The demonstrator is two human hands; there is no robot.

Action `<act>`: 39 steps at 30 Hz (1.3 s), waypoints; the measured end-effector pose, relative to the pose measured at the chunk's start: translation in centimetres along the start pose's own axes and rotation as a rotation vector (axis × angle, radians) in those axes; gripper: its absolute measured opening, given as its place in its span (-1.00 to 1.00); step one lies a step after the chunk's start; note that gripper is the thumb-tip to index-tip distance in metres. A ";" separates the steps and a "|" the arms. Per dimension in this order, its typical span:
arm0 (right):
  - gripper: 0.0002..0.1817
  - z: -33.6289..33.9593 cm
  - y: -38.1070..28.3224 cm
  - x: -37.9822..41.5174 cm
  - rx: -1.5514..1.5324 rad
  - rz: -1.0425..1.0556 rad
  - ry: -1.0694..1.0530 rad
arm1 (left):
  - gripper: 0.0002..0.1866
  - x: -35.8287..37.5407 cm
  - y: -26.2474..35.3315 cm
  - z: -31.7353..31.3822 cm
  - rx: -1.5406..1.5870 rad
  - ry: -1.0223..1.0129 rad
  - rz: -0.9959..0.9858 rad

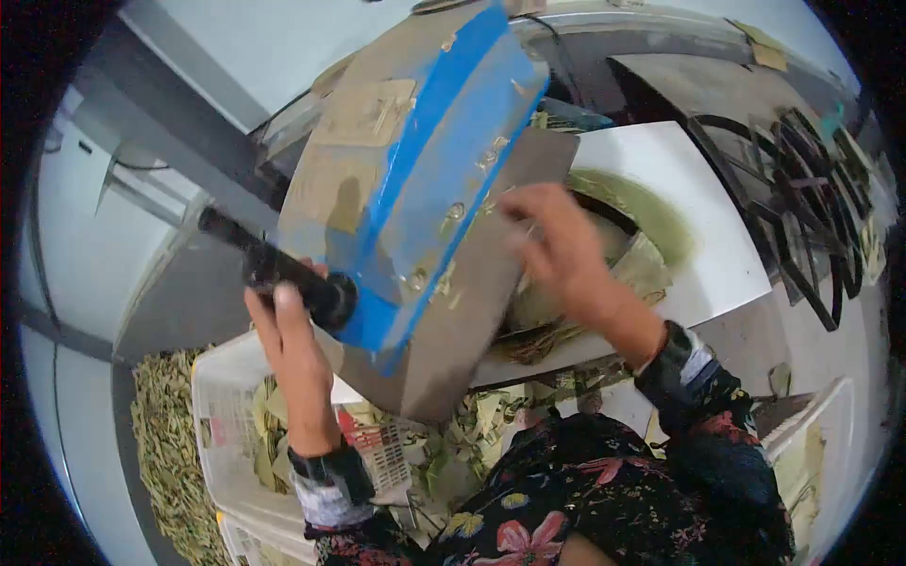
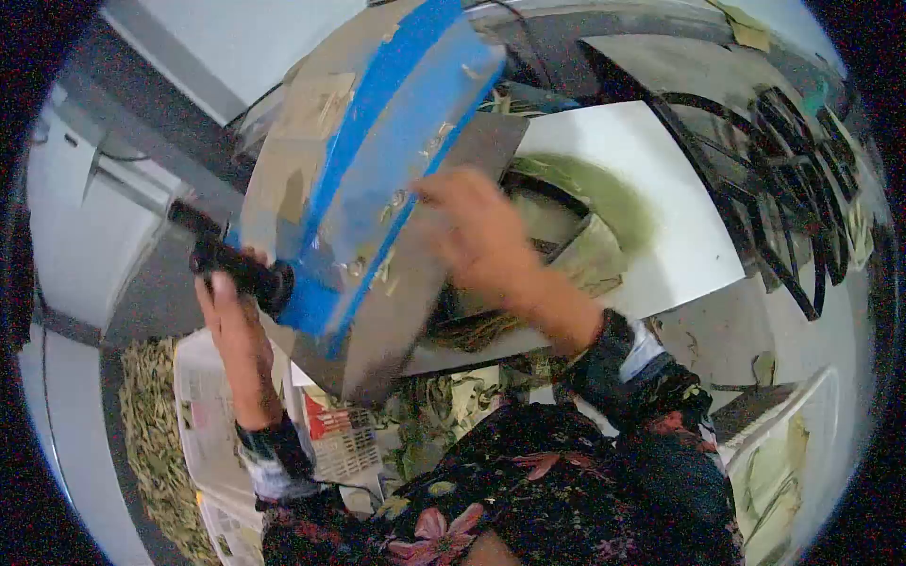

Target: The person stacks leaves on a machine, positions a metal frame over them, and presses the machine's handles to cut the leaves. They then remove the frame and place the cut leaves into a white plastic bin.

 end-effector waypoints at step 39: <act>-0.80 5.9 -3.4 -2.0 -0.971 -0.406 -0.109 | -0.65 -1.1 -0.4 -1.7 0.273 0.135 0.096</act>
Point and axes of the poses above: each hand's wrist, its own x-axis away from the middle knuckle, its own z-axis out of the back of the hand, y = z × x, the point moved 7 cm from there along -x, towards the middle knuckle, and after that the axes turned 10 degrees about z, right-handed, at the moved point
